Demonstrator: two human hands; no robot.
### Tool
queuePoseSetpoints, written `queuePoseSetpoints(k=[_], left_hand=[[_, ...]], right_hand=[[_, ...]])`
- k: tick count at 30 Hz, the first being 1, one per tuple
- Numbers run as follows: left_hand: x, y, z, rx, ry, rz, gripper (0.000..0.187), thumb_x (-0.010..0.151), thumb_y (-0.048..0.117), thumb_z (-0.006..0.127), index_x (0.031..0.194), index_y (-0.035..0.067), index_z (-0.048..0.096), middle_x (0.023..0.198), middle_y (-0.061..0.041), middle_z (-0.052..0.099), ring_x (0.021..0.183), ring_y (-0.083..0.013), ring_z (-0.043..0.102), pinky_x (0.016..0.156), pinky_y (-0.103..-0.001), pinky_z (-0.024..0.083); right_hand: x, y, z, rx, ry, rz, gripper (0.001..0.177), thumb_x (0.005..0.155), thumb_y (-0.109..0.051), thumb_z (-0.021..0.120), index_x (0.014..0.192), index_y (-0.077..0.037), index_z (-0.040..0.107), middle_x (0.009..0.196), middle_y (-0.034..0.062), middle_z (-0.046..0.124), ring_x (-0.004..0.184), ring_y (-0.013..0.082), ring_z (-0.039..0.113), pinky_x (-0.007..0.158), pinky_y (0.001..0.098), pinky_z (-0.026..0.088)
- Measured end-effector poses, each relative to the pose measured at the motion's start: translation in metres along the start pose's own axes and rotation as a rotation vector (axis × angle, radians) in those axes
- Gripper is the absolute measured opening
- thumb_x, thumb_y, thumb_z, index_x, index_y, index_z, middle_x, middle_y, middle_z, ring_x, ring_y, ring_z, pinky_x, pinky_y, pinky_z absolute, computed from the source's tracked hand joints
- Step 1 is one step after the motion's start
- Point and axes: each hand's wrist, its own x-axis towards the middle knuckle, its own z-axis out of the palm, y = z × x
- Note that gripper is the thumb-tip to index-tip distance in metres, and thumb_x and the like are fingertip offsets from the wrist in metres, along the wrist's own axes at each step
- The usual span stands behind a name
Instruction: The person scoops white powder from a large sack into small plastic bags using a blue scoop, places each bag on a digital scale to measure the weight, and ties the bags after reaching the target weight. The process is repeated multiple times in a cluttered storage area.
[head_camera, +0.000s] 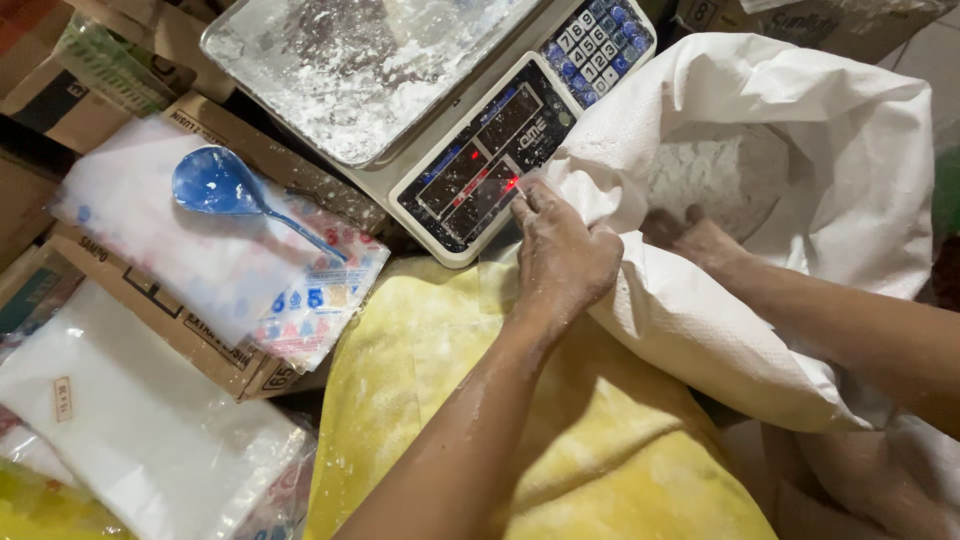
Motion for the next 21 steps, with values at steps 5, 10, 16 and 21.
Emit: queuePoseSetpoints(k=[5, 10, 16, 21], left_hand=[[-0.003, 0.003, -0.004, -0.024, -0.009, -0.037, 0.094, 0.075, 0.013, 0.062, 0.148, -0.015, 0.011, 0.144, -0.053, 0.024, 0.134, -0.0594, 0.040, 0.116, -0.047, 0.035], [-0.003, -0.001, -0.001, 0.020, -0.027, -0.040, 0.099, 0.078, 0.015, 0.064, 0.148, -0.018, 0.004, 0.147, -0.056, 0.015, 0.137, -0.0600, 0.036, 0.118, -0.047, 0.033], [-0.002, -0.005, 0.002, 0.046, 0.023, 0.062, 0.100, 0.078, 0.016, 0.067, 0.147, -0.021, 0.004, 0.147, -0.054, 0.019, 0.146, -0.0595, 0.023, 0.119, -0.048, 0.028], [-0.004, 0.002, -0.002, -0.011, -0.023, -0.045, 0.097, 0.075, 0.014, 0.062, 0.149, -0.016, 0.008, 0.148, -0.052, 0.021, 0.139, -0.0582, 0.034, 0.117, -0.048, 0.032]], right_hand=[[0.004, 0.008, -0.007, 0.081, -0.001, 0.081, 0.078, 0.089, -0.036, 0.071, 0.155, -0.027, 0.030, 0.163, 0.0142, 0.020, 0.149, 0.0381, 0.024, 0.112, 0.0504, 0.047], [0.008, 0.003, -0.007, 0.306, 0.022, 0.195, 0.085, 0.083, -0.029, 0.077, 0.153, -0.029, 0.029, 0.161, 0.0188, 0.015, 0.147, 0.0446, 0.018, 0.111, 0.0545, 0.044], [0.019, 0.018, -0.016, 0.211, 0.194, 0.132, 0.086, 0.076, -0.029, 0.080, 0.149, -0.021, 0.036, 0.162, 0.0246, 0.016, 0.146, 0.0488, 0.021, 0.100, 0.0543, 0.052], [0.030, 0.058, -0.001, -0.192, 0.361, 0.130, 0.055, 0.094, -0.026, 0.063, 0.147, -0.026, 0.046, 0.162, 0.0218, 0.024, 0.148, 0.0426, 0.028, 0.114, 0.0587, 0.042]])
